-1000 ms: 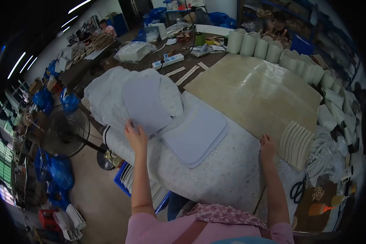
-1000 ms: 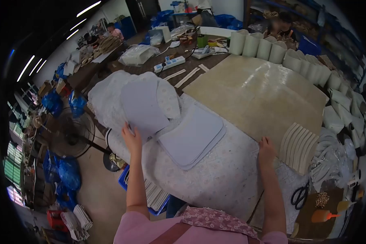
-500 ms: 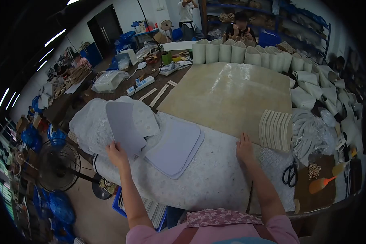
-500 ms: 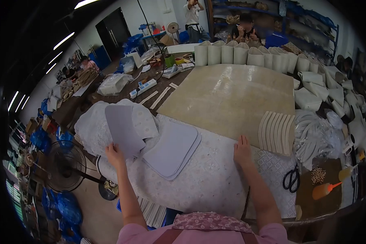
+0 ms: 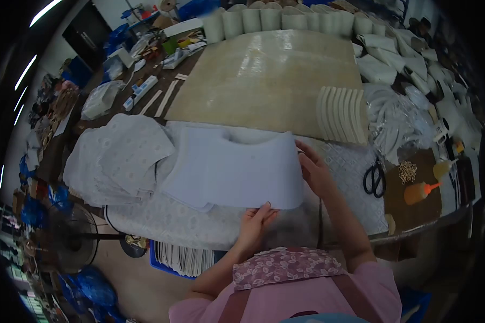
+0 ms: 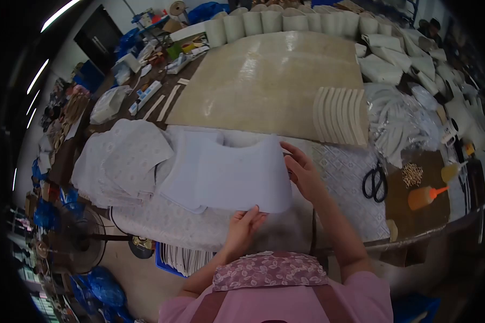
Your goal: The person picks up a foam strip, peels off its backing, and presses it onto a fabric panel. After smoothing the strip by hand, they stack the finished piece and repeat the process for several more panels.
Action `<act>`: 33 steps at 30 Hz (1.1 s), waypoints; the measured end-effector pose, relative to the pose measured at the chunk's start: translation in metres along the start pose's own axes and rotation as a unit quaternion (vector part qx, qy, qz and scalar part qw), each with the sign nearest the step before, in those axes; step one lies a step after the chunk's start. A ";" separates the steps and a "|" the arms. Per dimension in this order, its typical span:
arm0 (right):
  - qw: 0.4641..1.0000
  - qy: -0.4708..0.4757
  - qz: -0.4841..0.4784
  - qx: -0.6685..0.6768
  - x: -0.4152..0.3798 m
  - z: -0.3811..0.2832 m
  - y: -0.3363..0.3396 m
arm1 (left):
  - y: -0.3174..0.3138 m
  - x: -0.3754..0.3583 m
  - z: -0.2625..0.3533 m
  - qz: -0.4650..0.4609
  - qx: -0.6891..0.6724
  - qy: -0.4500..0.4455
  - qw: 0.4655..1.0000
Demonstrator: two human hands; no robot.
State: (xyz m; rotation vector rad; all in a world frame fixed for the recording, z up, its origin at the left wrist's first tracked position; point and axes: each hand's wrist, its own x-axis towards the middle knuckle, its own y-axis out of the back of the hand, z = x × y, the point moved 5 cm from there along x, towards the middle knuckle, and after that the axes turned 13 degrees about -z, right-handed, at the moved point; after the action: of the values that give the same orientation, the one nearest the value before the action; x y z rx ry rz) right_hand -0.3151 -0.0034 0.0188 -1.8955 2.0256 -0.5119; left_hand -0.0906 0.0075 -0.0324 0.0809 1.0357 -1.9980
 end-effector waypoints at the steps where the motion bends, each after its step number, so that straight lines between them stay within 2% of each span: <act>1: 0.998 -0.018 0.035 -0.042 -0.007 -0.009 0.006 | -0.011 -0.001 -0.018 -0.015 -0.041 0.068 0.997; 4: 0.963 -0.057 0.094 -0.245 -0.029 -0.005 0.048 | -0.035 -0.015 -0.029 -0.112 0.021 0.213 0.970; 5: 0.939 -0.066 0.106 -0.321 -0.033 0.002 0.064 | -0.039 -0.016 -0.026 -0.185 0.068 0.256 0.946; 7: 0.917 -0.064 0.087 -0.384 -0.043 0.013 0.077 | -0.045 -0.019 -0.015 -0.323 0.160 0.331 0.872; 8: 0.905 -0.064 0.076 -0.413 -0.047 0.017 0.081 | -0.055 -0.008 0.001 -0.355 0.304 0.238 0.851; 9: 0.860 0.002 0.107 -0.499 -0.050 0.010 0.080 | -0.063 0.009 0.015 -0.325 0.396 0.165 0.843; 11: 0.731 0.129 0.162 -0.650 -0.051 -0.002 0.069 | -0.086 0.043 0.046 -0.252 0.559 0.006 0.790; 13: 0.836 0.084 0.241 -0.486 -0.036 -0.009 0.085 | -0.107 0.098 0.058 -0.208 0.580 -0.136 0.776; 14: 0.874 0.063 0.274 -0.396 -0.030 -0.011 0.094 | -0.120 0.124 0.059 -0.194 0.625 -0.217 0.724; 15: 0.864 0.095 0.303 -0.390 -0.028 -0.015 0.101 | -0.133 0.146 0.057 -0.177 0.662 -0.298 0.665; 18: 0.839 0.168 0.364 -0.368 -0.015 -0.019 0.130 | -0.158 0.204 0.027 -0.189 0.680 -0.356 0.613; 22: 0.856 0.191 0.368 -0.307 -0.023 -0.008 0.145 | -0.174 0.244 0.003 -0.195 0.686 -0.362 0.600; 26: 0.871 0.219 0.358 -0.254 -0.021 -0.009 0.143 | -0.180 0.251 -0.004 -0.191 0.700 -0.395 0.564; 30: 0.887 0.197 0.344 -0.238 -0.019 -0.006 0.143 | -0.177 0.247 -0.005 -0.197 0.717 -0.408 0.530; 33: 0.891 0.188 0.341 -0.232 -0.018 -0.004 0.143 | -0.169 0.251 -0.007 -0.205 0.710 -0.424 0.523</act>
State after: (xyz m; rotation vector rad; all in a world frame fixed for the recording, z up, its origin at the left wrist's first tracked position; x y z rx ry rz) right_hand -0.4418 0.0231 -0.0448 -1.1721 3.0876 -0.2178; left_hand -0.3710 -0.1058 -0.0315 -0.2848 -1.4631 -2.2632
